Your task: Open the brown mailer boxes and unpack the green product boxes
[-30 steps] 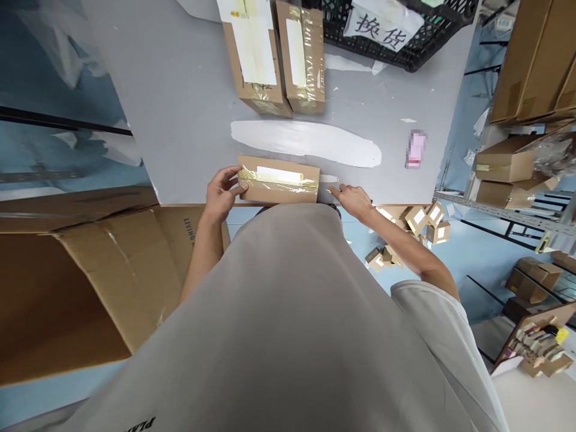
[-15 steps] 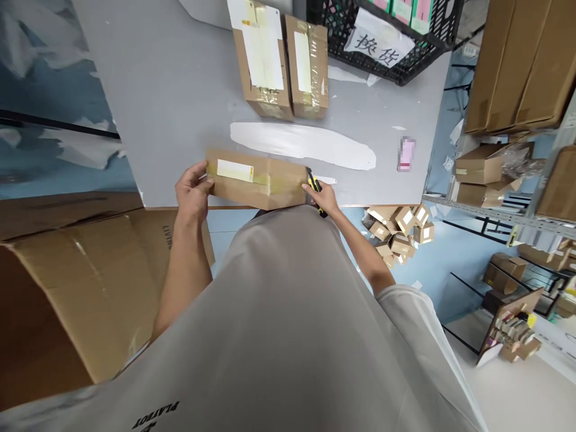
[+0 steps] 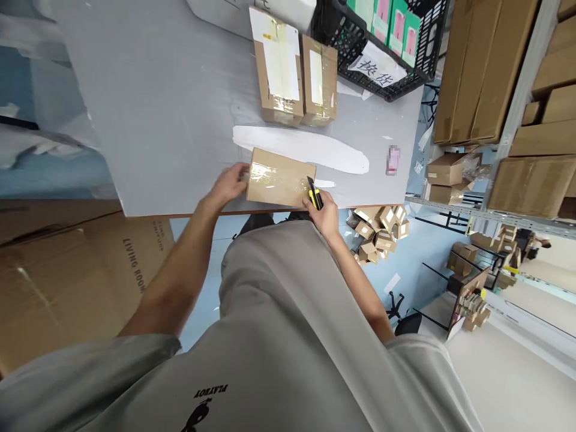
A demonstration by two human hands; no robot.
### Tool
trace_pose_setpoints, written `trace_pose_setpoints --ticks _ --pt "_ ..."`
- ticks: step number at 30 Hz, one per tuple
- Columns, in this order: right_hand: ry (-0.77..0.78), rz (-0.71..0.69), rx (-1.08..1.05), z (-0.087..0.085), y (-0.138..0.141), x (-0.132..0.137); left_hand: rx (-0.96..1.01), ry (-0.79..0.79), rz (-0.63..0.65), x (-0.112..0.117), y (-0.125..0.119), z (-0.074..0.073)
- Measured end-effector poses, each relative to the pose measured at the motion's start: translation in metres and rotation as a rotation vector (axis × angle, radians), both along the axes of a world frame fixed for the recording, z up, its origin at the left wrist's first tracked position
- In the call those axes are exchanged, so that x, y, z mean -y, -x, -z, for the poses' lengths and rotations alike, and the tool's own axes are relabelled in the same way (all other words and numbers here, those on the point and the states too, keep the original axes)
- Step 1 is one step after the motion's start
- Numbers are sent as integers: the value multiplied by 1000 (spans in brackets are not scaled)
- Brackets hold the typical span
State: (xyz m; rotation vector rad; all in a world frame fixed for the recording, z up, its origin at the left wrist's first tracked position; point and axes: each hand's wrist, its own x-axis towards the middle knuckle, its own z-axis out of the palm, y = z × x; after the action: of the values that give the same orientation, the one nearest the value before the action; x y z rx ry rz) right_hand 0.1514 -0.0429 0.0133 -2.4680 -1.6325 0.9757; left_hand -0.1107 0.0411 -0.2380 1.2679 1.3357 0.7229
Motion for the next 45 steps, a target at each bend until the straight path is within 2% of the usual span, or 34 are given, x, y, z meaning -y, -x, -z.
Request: trace_pose_setpoints --ticks 2,4,8,11,13,15,18,22,26,31,40,45 --pt "-20 -100 94 -5 3 1 -30 -5 36 -2 -11 -6" --pt "-35 -145 150 -7 5 0 -35 -2 9 -4 -13 -21" --pt "-56 -128 183 1 7 0 88 -123 -79 -16 -3 -73" --pt "-149 -86 134 10 5 2 134 -187 -35 -30 2 -114" --pt "-232 -56 88 17 3 2 135 -166 22 -38 2 -133" --pt "-284 -44 64 22 -1 1 135 -132 71 -45 0 -142" --pt "-290 -54 85 26 -3 -4 152 -96 93 -48 -3 -144" --pt "-286 -71 161 20 7 -10 155 -50 68 -44 -4 -143" --pt "-236 -133 35 8 39 -12 151 2 38 -43 -5 -147" --pt "-31 -160 -111 -3 79 -14 157 56 18 -46 -5 -153" --pt "18 -230 -47 -3 92 -19 182 88 -25 -45 -6 -148" --pt "102 -280 65 -20 109 -25 184 78 -27 -46 -8 -149"
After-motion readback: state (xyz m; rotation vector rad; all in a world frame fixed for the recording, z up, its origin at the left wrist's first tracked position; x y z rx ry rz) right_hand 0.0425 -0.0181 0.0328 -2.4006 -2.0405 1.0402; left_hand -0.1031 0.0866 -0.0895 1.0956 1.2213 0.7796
